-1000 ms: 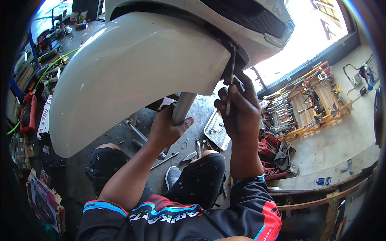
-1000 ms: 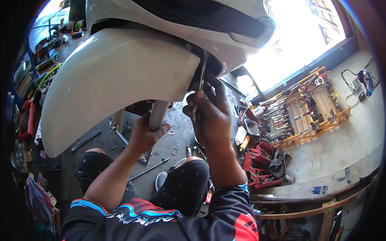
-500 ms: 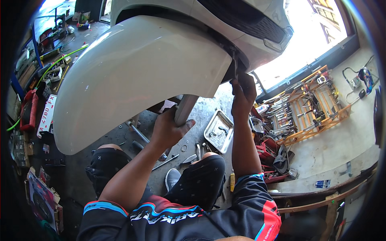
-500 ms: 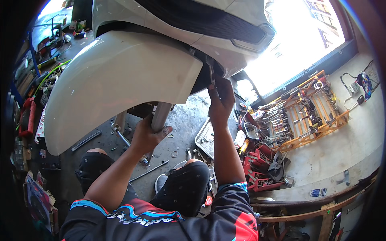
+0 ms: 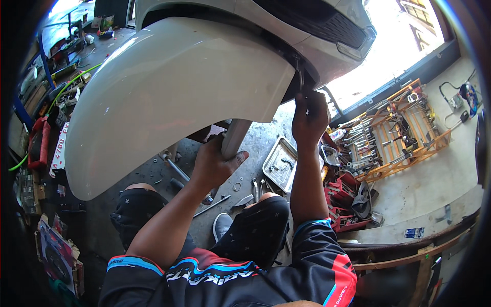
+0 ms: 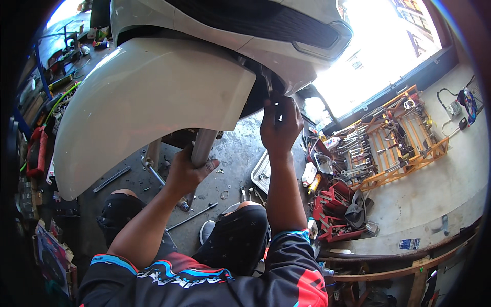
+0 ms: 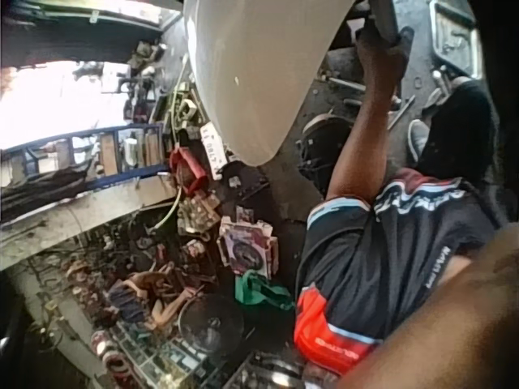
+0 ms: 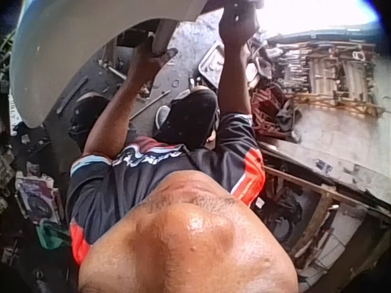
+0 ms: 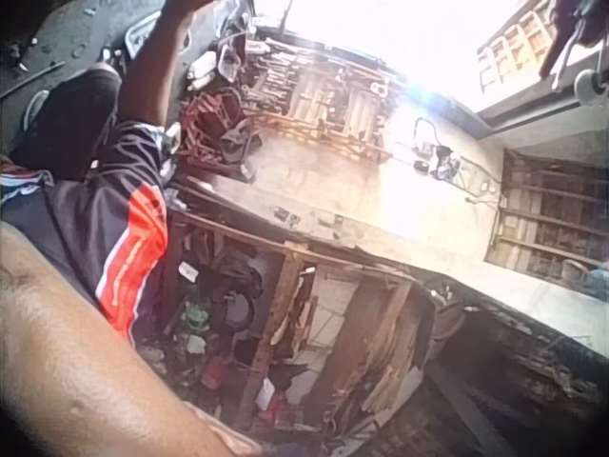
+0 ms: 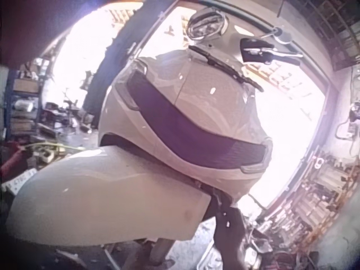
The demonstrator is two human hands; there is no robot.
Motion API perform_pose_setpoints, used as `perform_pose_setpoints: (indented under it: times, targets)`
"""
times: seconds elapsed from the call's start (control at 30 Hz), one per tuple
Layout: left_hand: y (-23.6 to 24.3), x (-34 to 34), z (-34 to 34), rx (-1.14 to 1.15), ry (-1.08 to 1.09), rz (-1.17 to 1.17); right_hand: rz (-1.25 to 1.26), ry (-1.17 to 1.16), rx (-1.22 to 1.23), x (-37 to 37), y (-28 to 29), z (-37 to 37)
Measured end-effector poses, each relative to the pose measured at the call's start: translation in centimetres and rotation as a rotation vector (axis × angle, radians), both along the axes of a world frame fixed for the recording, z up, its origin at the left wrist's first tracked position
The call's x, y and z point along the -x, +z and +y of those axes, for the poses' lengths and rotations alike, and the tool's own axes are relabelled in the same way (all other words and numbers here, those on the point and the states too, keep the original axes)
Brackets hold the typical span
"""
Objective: Tightening or adjusting bolts on the front fender and fork assembly of a motorcycle.
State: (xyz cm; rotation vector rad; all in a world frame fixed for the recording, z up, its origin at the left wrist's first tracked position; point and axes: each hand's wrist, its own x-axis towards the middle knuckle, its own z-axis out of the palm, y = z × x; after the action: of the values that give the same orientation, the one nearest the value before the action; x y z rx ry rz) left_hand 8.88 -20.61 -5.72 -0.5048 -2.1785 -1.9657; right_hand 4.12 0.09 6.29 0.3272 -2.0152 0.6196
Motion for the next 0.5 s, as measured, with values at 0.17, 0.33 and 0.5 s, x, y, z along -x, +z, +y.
perform_pose_setpoints:
  times: [0.17, 0.33, 0.5]
  targets:
    - [0.3, -0.1, 0.3, 0.02, -0.028, -0.043, -0.026, 0.089, 0.204, 0.0, -0.9, -1.0]
    - [0.2, 0.0, 0.1, 0.011, -0.016, -0.059, -0.352, 0.299, 0.584, -3.1, 1.4, -3.9]
    - [0.2, -0.1, 0.2, -0.002, -0.027, -0.058, -0.534, 0.677, 0.93, -4.7, 2.8, -5.0]
